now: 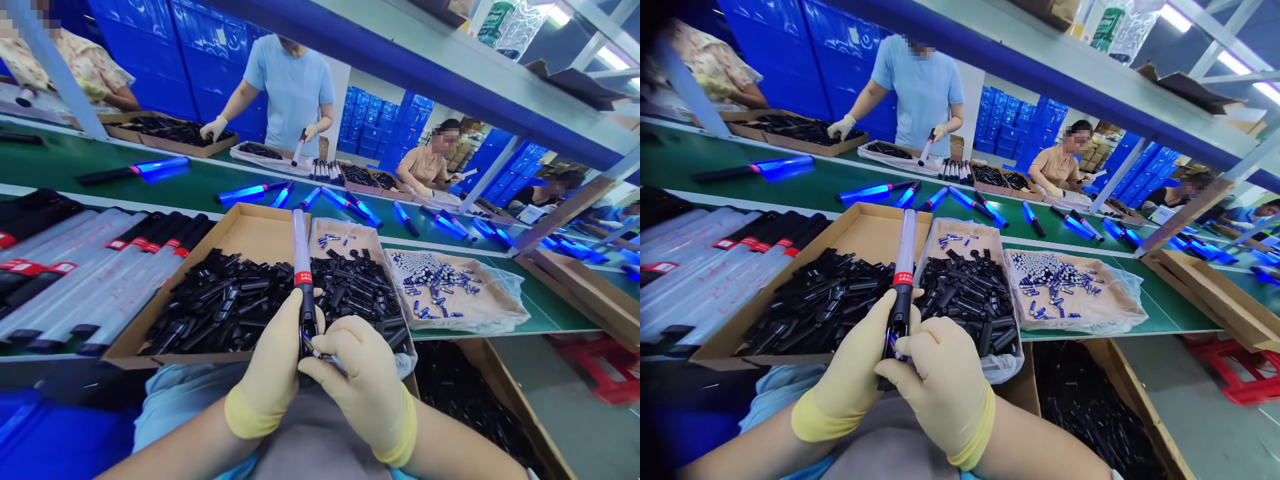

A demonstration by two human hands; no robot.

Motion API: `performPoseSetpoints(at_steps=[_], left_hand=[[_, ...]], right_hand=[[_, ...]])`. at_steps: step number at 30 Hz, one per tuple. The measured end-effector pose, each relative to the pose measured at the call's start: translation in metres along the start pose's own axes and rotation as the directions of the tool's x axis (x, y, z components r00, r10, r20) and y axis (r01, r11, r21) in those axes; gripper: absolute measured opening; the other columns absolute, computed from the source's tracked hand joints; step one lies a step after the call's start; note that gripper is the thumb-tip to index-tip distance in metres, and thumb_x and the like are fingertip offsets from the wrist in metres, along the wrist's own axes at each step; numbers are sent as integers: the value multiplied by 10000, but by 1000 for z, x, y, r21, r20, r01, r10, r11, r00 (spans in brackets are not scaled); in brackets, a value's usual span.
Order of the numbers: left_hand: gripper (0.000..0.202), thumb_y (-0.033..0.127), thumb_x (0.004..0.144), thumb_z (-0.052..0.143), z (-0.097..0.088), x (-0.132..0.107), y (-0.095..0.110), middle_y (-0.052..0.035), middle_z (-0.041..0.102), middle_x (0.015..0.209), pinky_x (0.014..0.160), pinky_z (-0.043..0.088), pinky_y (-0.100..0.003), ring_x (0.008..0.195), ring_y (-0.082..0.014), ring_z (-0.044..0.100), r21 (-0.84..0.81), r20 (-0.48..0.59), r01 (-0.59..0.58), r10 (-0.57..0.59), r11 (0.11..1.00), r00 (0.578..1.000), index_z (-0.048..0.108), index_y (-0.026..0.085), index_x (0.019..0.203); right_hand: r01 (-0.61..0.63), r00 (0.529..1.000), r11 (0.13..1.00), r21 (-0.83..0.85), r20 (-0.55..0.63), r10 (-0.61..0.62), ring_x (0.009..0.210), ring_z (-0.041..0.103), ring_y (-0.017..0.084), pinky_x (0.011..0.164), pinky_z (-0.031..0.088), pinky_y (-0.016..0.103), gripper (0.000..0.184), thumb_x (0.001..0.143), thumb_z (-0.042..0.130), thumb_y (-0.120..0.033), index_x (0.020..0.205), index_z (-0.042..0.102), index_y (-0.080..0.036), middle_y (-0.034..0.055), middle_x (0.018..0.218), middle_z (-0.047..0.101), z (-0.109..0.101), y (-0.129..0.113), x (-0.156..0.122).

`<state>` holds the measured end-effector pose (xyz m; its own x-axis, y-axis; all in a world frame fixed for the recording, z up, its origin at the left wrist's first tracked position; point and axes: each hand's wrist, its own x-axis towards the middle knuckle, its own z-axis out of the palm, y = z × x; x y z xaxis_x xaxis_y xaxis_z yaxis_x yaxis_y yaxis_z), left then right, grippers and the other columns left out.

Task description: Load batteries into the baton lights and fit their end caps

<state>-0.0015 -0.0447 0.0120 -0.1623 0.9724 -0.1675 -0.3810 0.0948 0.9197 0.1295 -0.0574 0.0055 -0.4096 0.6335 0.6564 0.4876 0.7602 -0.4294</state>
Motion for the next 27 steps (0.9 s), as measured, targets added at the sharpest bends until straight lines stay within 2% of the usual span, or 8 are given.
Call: performPoseSetpoints(at_steps=[5,10,13,15,17,18,21,27], left_hand=[[229,392,874,575,1,-1,8,20,540,568,516,462,-258,524,-158,486,-49,-108,70,-75,996,991,704,204,894],[103,175,762,635,2,-1,15,-6,605,629,607,515,-248,593,-174,548,58,-140,-44,51,997,989,726,223,774],[132,295,803,665,0,3,10,-17,591,643,503,482,-248,580,-177,524,-62,-102,47,-53,997,993,750,228,879],[264,407,851,637,-1,6,6,-6,545,623,433,428,-230,540,-158,471,-155,-60,125,-135,980,989,747,221,1002],[327,425,868,628,-1,9,2,7,519,621,410,401,-209,518,-133,430,-179,-40,156,-165,971,985,728,210,1094],[330,404,869,635,0,10,1,8,523,631,411,404,-200,520,-124,430,-181,-38,164,-174,970,984,721,203,1116],[282,333,872,647,5,11,1,-7,559,674,419,430,-185,537,-113,470,-227,-47,236,-252,945,966,719,179,1098],[183,307,850,672,10,13,1,-44,615,686,426,482,-199,537,-125,522,-198,-41,332,-346,922,937,722,143,913]], right_hand=[[60,981,998,10,182,-61,904,607,230,788,539,377,316,1034,464,-342,1165,679,-150,107,996,666,-6,-4,-4],[82,946,993,-82,321,-51,1017,586,273,876,537,444,378,1005,483,-417,1230,668,-175,128,1142,638,-10,-9,1],[68,966,997,-34,252,-57,1123,590,240,979,513,399,350,1016,469,-375,1266,644,-203,116,1241,630,-24,15,6],[-115,977,981,-156,163,140,1154,597,209,1021,487,364,313,1022,440,-291,1238,654,-216,102,1235,645,-47,51,7],[-407,868,801,-438,88,489,1140,614,206,1027,468,354,287,1009,434,-203,1128,696,-202,100,1171,678,-79,99,4],[-502,710,609,-614,110,696,1146,616,201,1023,463,340,287,1012,429,-184,1105,699,-207,95,1172,684,-94,124,2],[-516,489,435,-738,163,857,1013,670,231,934,515,379,154,962,570,-159,922,719,-158,113,1004,719,-125,185,-5],[-429,395,548,-718,397,829,1003,668,201,889,568,406,221,976,643,-337,1096,671,-154,62,1132,682,-115,232,-5]])
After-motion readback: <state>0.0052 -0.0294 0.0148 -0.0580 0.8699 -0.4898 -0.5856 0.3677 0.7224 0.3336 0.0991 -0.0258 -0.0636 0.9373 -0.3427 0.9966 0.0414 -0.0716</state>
